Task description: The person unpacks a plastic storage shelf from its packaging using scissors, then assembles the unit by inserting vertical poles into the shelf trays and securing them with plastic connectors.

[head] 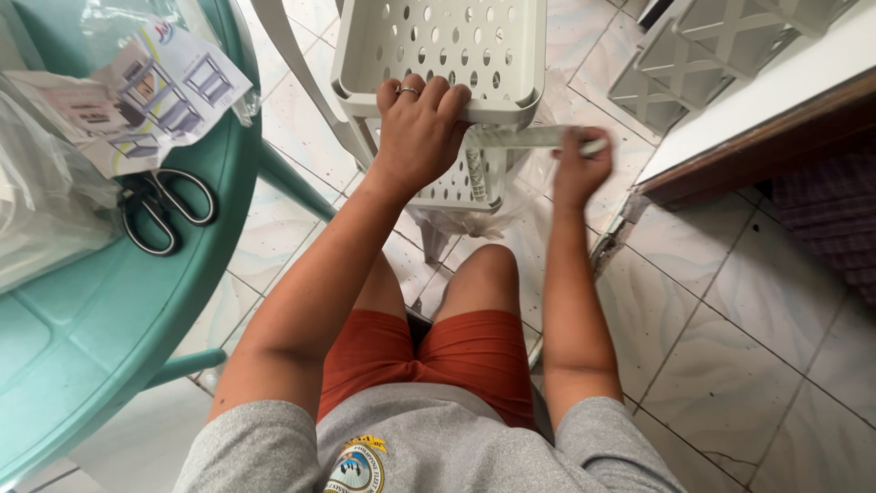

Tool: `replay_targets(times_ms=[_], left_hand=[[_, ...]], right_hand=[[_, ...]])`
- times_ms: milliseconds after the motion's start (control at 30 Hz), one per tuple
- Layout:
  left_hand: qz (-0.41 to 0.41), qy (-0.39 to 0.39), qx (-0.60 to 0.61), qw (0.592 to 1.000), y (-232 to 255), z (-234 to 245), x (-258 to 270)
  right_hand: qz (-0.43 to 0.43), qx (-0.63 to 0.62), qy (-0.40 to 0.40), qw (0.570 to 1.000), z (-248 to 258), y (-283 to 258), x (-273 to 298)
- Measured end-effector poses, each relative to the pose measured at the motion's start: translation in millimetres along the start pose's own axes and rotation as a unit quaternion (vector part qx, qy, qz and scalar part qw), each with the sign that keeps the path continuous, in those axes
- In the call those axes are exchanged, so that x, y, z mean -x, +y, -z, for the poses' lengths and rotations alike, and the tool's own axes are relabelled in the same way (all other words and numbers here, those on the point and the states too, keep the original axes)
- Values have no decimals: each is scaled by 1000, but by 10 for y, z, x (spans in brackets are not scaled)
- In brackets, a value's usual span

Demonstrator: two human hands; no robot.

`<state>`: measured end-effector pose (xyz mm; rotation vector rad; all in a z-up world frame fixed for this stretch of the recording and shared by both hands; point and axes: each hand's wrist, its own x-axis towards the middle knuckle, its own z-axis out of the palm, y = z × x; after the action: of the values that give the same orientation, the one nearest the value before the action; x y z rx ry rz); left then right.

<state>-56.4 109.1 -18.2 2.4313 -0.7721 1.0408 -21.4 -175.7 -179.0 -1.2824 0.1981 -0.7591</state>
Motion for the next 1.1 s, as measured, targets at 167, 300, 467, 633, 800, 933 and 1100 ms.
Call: replay_targets(times_ms=[167,300,467,633,800,933,1100], left_hand=[[-8,9,-9,1000,94,-135,-6],[-12,18,-21,1000,115,-200,-3],[-10,20,-28,999,120,-202,-2],[-7,18,-18,1000,119,-239,0],[-12,31,-23,999,136,-276,1],[-13,31,-19,999,170,-285,15],[-7,28,-30,999,186,-295,8]], right_hand=[[132,107,-45,984,270,-1141,101],[152,186,-37,970,145,-1451,280],[185,300,-1,936,-4,-1515,428],[185,365,14,912,-73,-1586,508],[211,389,8,897,-173,-1598,525],[251,361,2,898,-218,-1561,521],[163,299,46,939,-268,-1473,492]])
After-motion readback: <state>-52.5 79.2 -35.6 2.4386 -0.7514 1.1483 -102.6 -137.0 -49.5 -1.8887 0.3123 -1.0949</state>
